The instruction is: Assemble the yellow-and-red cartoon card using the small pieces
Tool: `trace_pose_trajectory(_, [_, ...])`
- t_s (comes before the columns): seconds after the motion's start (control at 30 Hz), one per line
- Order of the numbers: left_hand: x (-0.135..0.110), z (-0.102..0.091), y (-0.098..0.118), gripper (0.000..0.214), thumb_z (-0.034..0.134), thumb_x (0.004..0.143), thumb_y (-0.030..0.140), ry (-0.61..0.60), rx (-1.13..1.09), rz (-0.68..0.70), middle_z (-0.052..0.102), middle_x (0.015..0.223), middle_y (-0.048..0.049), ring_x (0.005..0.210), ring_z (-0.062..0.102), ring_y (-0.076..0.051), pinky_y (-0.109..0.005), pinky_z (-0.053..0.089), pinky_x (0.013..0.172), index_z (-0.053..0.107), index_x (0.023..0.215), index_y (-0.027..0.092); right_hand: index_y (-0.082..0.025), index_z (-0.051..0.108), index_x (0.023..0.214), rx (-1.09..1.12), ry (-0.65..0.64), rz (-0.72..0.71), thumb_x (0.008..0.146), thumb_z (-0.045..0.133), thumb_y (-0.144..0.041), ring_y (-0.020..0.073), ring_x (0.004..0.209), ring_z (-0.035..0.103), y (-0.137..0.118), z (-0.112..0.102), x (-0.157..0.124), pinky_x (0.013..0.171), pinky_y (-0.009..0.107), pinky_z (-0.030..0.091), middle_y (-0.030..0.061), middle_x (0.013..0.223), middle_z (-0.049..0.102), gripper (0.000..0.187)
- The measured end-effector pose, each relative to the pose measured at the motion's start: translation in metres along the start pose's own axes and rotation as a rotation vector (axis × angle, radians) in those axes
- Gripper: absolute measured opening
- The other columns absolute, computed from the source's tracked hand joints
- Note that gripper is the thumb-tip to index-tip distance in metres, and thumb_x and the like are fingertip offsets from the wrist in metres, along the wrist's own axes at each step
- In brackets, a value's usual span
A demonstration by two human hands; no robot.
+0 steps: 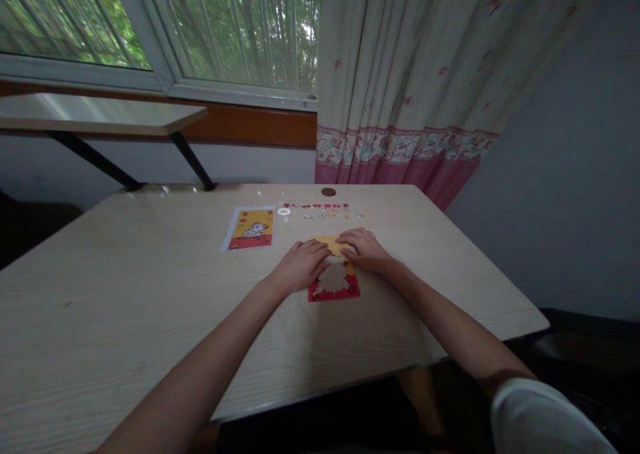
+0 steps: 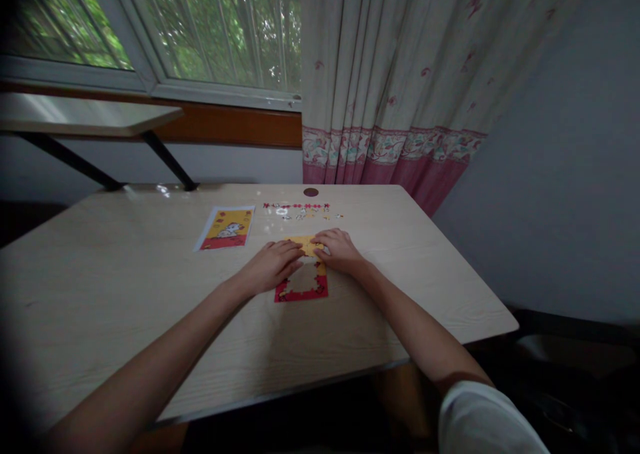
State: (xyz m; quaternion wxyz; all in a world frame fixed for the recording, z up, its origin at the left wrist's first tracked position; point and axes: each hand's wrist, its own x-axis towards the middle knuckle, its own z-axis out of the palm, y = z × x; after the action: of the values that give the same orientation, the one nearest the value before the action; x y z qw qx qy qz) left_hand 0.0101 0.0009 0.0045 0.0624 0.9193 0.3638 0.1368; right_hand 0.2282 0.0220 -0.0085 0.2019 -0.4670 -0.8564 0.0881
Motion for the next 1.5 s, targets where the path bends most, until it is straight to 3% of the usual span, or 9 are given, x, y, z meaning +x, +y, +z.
trace_pose_trajectory(0.23, [0.0,-0.001,-0.005,0.032,0.037,0.092,0.034,0.03,-0.005,0.007,0.056,0.121,-0.0092,0.115,0.047,-0.024,-0.041,0.038,0.092,0.055,0.114,0.02,-0.023,0.062,0.11,0.047,0.002,-0.054,0.088,0.047,-0.034,0.0201,0.107,0.05,0.01,-0.005,0.001,0.094,0.038,0.033,0.0054,0.114,0.062,0.029])
trace_pose_trajectory(0.47, [-0.005,0.003,-0.022,0.034,0.037,0.091,0.033,0.113,-0.002,-0.128,0.055,0.123,-0.01,0.114,0.048,-0.024,-0.043,0.039,0.093,0.055,0.117,0.02,-0.027,0.066,0.106,0.02,0.042,0.005,0.087,0.049,-0.036,0.0213,0.106,0.052,0.029,-0.007,0.001,0.093,0.04,0.035,0.0053,0.111,0.063,0.027])
trace_pose_trajectory(0.7, [-0.003,0.009,-0.024,0.034,0.036,0.091,0.031,0.056,-0.002,-0.129,0.05,0.13,-0.0098,0.121,0.044,-0.022,-0.042,0.037,0.095,0.054,0.118,0.021,-0.027,0.069,0.096,0.05,0.068,0.049,0.081,0.058,-0.034,0.0206,0.098,0.056,0.026,-0.002,0.004,0.091,0.038,0.038,0.0035,0.103,0.066,0.02])
trace_pose_trajectory(1.07, [-0.004,0.004,-0.019,0.035,0.036,0.092,0.034,0.103,-0.006,-0.113,0.05,0.129,-0.0113,0.12,0.044,-0.023,-0.041,0.035,0.096,0.053,0.118,0.018,-0.024,0.068,0.097,0.079,0.118,-0.008,0.084,0.054,-0.031,0.0192,0.097,0.058,0.022,-0.003,0.004,0.09,0.036,0.038,0.0041,0.101,0.068,0.021])
trace_pose_trajectory(1.3, [0.002,0.007,-0.014,0.044,0.029,0.094,0.039,0.014,-0.041,-0.045,0.04,0.14,-0.0081,0.129,0.034,-0.021,-0.04,0.03,0.101,0.041,0.132,0.02,-0.022,0.065,0.106,0.019,0.029,-0.072,0.086,0.051,-0.031,0.0193,0.102,0.055,0.019,-0.001,0.004,0.092,0.036,0.036,0.0053,0.107,0.065,0.026])
trace_pose_trajectory(1.5, [0.006,0.01,-0.011,0.046,0.024,0.095,0.042,-0.05,-0.021,-0.048,0.043,0.138,-0.0088,0.128,0.036,-0.022,-0.043,0.028,0.101,0.044,0.13,0.02,-0.022,0.061,0.114,-0.086,-0.053,-0.068,0.089,0.045,-0.027,0.02,0.106,0.048,0.01,-0.008,0.004,0.093,0.036,0.034,0.0067,0.113,0.06,0.03])
